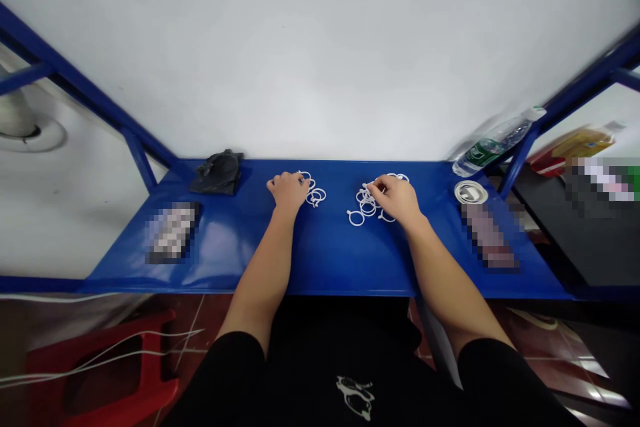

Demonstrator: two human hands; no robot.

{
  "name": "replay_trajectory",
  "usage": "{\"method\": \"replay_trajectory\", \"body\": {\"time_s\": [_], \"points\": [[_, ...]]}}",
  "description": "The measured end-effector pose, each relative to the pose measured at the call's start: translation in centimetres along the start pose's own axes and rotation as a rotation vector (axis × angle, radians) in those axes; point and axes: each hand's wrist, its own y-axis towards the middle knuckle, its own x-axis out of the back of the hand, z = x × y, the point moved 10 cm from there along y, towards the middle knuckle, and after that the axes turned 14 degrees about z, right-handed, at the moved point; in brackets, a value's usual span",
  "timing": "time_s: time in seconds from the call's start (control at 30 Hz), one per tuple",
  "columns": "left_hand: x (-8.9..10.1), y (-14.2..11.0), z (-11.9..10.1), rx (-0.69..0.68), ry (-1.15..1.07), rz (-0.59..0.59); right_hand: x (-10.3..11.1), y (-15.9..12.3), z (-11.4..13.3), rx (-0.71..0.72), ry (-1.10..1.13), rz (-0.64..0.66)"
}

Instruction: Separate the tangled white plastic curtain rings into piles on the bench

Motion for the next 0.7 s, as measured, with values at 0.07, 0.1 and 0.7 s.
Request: {"method": "replay_trajectory", "body": {"time_s": [0.07,0.1,0.7], "points": [[-0.1,0.0,-0.1,0.002,0.002,0.020,-0.3,0.0,0.2,0.009,0.018,0.025],[-0.1,0.0,-0.1,0.005,0.002,0.028,-0.4,0.0,0.4,0.018,0.025,0.033],[-0.1,-6.3,-10.9,-0.596,-0.565,0.015,-1.9,-1.4,5.2,0.386,0.093,0.022]]}}
